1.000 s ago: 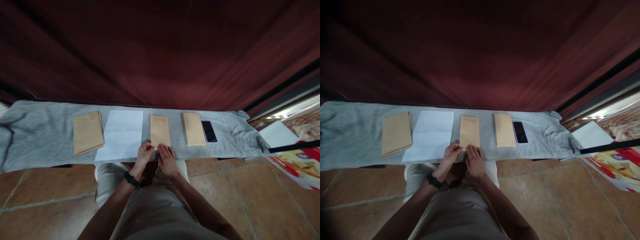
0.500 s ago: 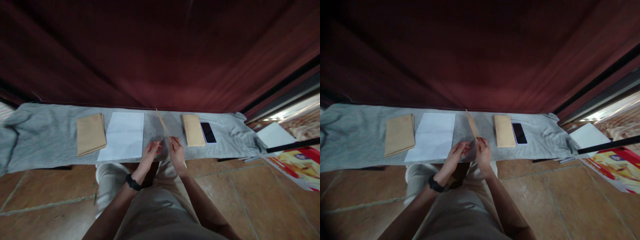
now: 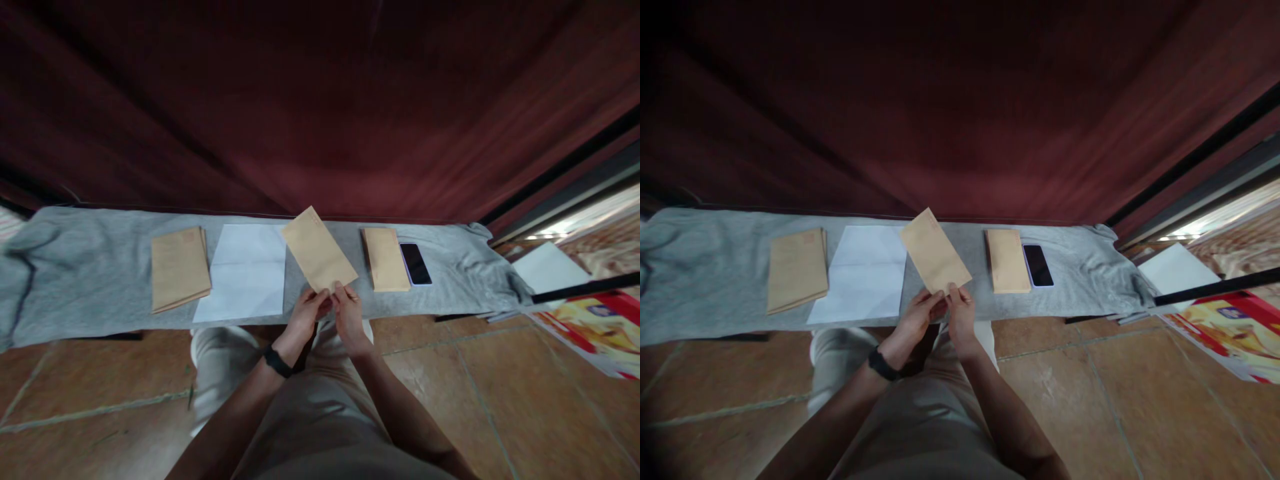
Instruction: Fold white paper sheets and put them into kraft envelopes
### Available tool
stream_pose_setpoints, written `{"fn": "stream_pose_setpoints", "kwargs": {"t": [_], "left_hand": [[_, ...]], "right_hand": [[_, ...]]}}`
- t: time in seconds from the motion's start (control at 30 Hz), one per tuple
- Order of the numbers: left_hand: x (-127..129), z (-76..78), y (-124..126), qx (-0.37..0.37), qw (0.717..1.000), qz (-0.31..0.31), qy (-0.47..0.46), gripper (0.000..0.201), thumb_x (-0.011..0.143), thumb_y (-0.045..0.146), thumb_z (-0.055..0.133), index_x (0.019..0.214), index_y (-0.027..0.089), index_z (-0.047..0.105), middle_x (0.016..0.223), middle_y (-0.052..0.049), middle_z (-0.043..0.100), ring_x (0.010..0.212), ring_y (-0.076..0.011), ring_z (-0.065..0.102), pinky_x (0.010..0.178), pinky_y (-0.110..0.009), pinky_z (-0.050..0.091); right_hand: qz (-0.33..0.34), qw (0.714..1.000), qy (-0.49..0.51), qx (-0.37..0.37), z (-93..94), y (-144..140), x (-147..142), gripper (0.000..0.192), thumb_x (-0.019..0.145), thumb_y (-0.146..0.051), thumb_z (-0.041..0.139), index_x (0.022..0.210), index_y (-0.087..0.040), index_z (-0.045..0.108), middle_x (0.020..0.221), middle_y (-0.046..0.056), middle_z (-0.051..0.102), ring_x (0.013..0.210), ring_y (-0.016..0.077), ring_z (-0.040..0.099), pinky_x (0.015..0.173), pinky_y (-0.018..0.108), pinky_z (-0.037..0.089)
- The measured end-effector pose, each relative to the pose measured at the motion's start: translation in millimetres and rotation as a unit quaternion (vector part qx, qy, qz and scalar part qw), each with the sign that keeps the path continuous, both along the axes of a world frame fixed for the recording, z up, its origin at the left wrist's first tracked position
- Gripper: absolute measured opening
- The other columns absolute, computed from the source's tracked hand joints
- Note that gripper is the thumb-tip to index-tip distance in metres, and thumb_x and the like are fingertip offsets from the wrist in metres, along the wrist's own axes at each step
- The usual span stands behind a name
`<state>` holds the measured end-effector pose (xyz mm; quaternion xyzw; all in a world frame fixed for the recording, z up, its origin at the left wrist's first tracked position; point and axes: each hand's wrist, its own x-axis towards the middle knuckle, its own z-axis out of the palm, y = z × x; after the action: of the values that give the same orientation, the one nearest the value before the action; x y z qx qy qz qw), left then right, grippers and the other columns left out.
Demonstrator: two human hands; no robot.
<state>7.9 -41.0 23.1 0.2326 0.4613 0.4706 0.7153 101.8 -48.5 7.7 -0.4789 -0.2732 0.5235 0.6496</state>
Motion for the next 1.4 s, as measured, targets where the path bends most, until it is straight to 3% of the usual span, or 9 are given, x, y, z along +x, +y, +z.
{"fn": "stream_pose_setpoints", "kwargs": {"t": [0.3, 0.47, 0.57, 0.7, 0.8, 0.9, 1.1, 1.23, 1.4], "left_hand": [[-20, -19.3, 26, 0.01, 0.98, -0.053, 0.191, 0.037, 0.062, 0.042, 0.089, 0.075, 0.014, 0.068, 0.06, -0.003, 0.069, 0.053, -0.0147, 0.065, 0.049, -0.023, 0.05], [-29, -23.7, 29, -0.001, 0.975, -0.07, 0.212, 0.033, 0.062, 0.04, 0.088, 0.071, 0.016, 0.068, 0.055, -0.002, 0.068, 0.045, -0.0136, 0.061, 0.046, -0.023, 0.049], [-31, -24.7, 27, -0.006, 0.971, -0.087, 0.221, 0.034, 0.062, 0.04, 0.088, 0.069, 0.016, 0.066, 0.056, -0.003, 0.068, 0.045, -0.0133, 0.06, 0.047, -0.024, 0.049], [-30, -26.1, 27, -0.007, 0.963, -0.107, 0.246, 0.031, 0.065, 0.038, 0.085, 0.073, 0.016, 0.064, 0.057, -0.002, 0.067, 0.046, -0.0143, 0.061, 0.05, -0.026, 0.05], [-34, -27.1, 25, -0.007, 0.951, -0.121, 0.286, 0.027, 0.072, 0.038, 0.08, 0.077, 0.018, 0.063, 0.056, -0.001, 0.066, 0.046, -0.0158, 0.061, 0.05, -0.027, 0.05], [-43, -24.0, 20, -0.006, 0.931, -0.116, 0.347, 0.024, 0.079, 0.04, 0.075, 0.077, 0.021, 0.059, 0.051, 0.001, 0.061, 0.048, -0.0187, 0.062, 0.051, -0.027, 0.047], [-49, -9.9, 30, 0.235, 0.759, -0.098, 0.6, 0.024, 0.098, 0.039, 0.05, 0.102, 0.022, 0.067, 0.097, -0.01, 0.074, 0.104, -0.0272, 0.07, 0.091, -0.036, 0.051], [-35, -19.1, 67, 0.438, 0.683, -0.189, 0.553, 0.044, 0.099, 0.033, 0.046, 0.138, 0.016, 0.057, 0.151, -0.013, 0.054, 0.145, -0.0257, 0.042, 0.123, -0.042, 0.028], [-22, -36.4, 92, 0.497, 0.627, -0.305, 0.517, 0.051, 0.099, 0.038, 0.048, 0.146, 0.018, 0.052, 0.158, -0.01, 0.046, 0.152, -0.0209, 0.032, 0.127, -0.041, 0.017]], "right_hand": [[0.05, 0.998, -0.04, -0.013, -37.0, 0, 13, 0.028, 0.087, -0.05, 0.065, 0.083, -0.022, 0.063, 0.088, 0.009, 0.073, 0.091, 0.0253, 0.072, 0.091, 0.046, 0.059], [0.104, 0.992, -0.066, -0.04, -44.2, -15, 27, 0.032, 0.088, -0.051, 0.064, 0.092, -0.02, 0.07, 0.089, 0.009, 0.076, 0.079, 0.0235, 0.073, 0.075, 0.042, 0.062], [0.095, 0.973, -0.211, -0.025, -40.3, -23, 37, 0.03, 0.092, -0.045, 0.058, 0.099, -0.02, 0.073, 0.089, 0.007, 0.076, 0.077, 0.0208, 0.071, 0.075, 0.038, 0.062], [0.098, 0.842, -0.523, 0.095, -32.6, -25, 46, 0.038, 0.101, -0.03, 0.042, 0.128, -0.021, 0.067, 0.128, 0.011, 0.069, 0.121, 0.0234, 0.062, 0.107, 0.043, 0.05], [0.159, 0.732, -0.644, 0.158, -33.3, -22, 48, 0.044, 0.102, -0.026, 0.044, 0.145, -0.021, 0.055, 0.151, 0.011, 0.053, 0.143, 0.0239, 0.045, 0.12, 0.048, 0.036], [0.181, 0.669, -0.7, 0.171, -39.2, -21, 48, 0.047, 0.102, -0.026, 0.048, 0.149, -0.021, 0.05, 0.156, 0.01, 0.048, 0.147, 0.0235, 0.04, 0.122, 0.048, 0.032], [0.168, 0.658, -0.713, 0.175, -46.8, -21, 44, 0.046, 0.102, -0.027, 0.049, 0.149, -0.023, 0.051, 0.154, 0.008, 0.051, 0.145, 0.0234, 0.044, 0.123, 0.048, 0.031], [0.164, 0.655, -0.716, 0.177, -48.6, -21, 43, 0.046, 0.102, -0.027, 0.049, 0.148, -0.023, 0.052, 0.153, 0.008, 0.052, 0.143, 0.024, 0.046, 0.123, 0.048, 0.031], [0.163, 0.66, -0.711, 0.181, -52.5, -21, 43, 0.047, 0.099, -0.027, 0.053, 0.146, -0.02, 0.053, 0.148, 0.01, 0.058, 0.142, 0.0255, 0.047, 0.123, 0.049, 0.032]]}}
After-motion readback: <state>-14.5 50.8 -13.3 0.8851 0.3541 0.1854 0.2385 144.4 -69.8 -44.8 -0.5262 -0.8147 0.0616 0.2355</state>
